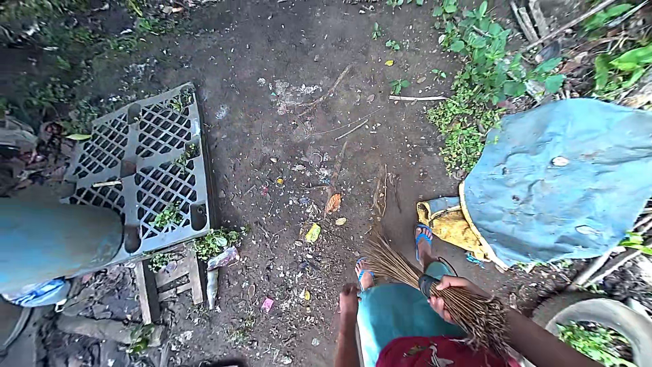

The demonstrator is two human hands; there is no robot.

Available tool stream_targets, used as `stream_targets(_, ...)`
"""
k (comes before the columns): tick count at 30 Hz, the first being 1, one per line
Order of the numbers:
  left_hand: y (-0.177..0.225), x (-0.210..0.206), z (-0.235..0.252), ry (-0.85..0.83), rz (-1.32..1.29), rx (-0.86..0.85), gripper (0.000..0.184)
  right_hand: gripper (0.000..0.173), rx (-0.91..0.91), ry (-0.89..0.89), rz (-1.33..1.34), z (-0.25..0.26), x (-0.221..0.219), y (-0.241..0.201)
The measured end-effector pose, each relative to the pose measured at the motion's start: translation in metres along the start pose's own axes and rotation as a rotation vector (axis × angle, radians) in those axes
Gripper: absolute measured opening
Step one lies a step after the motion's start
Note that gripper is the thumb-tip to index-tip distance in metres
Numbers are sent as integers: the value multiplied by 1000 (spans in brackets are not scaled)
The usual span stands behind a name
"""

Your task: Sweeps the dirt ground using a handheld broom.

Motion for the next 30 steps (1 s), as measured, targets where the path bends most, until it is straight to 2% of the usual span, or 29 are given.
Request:
stream_targets(2, 9, -12, 3, 28, -20, 1, 35, 28, -36, 18, 27, -2, -4, -19)
stream_targets(5, 6, -34, 5, 55, 9, 59, 34, 33, 132, 22, 79, -23, 1, -82)
stream_targets(8, -4, -63, -1, 52, 90, 216, 37, 33, 316, -206, 252, -60, 15, -205)
stream_targets(9, -5, -75, -3, 63, 98, 265, 38, 34, 381, -233, 219, -70, 16, -257)
stream_targets(12, 17, -127, -17, 189, -68, 338, 37, 39, 601, -263, 147, -87, 2, -405)
stream_targets(14, 56, -173, -38, 251, -224, 339, 37, 36, 550, -195, 123, -92, -20, -448)
stream_targets(15, 81, -196, -45, 255, -284, 313, 37, 37, 494, -110, -7, -90, -36, -452)
stream_targets(17, 123, -243, -53, 207, -337, 202, 36, 35, 388, 100, -355, -81, -60, -420)
stream_targets(19, 157, -288, -55, 126, -313, 60, 35, 16, 384, 396, -707, -66, -67, -370)
stream_targets(20, 172, -306, -58, 101, -314, 12, 34, 36, 409, 515, -847, -56, -59, -346)
stream_targets(21, 184, -318, -61, 101, -347, -19, 35, 63, 390, 560, -968, -46, -47, -323)
stream_targets(22, 191, -326, -65, 120, -404, -43, 35, 80, 346, 559, -1054, -40, -36, -301)
stream_targets(23, 194, -331, -71, 143, -481, -59, 35, 85, 292, 547, -1087, -41, -28, -279)
stream_targets(25, 188, -336, -83, 235, -618, -54, 35, 64, 170, 496, -1045, -51, -19, -240)
stream_targets(27, 168, -345, -95, 370, -700, 41, 34, 25, -60, 439, -919, -63, -7, -209)
stream_targets(28, 153, -353, -103, 421, -742, 110, 34, 11, -221, 361, -820, -65, 5, -196)
stream_targets(29, 138, -361, -110, 462, -790, 175, 33, 19, -352, 255, -727, -65, 16, -184)
stream_targets(30, 121, -372, -116, 496, -836, 224, 32, 29, -398, 173, -669, -63, 26, -172)
Point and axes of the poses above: each hand's wrist, its own z-axis towards the middle knuckle, its own x-axis out of the back of the hand, y = z × x, the point moved 3 cm from there along z, towards the middle knuckle, and after that the axes turned 12 degrees about z, right-handed, at the moved point
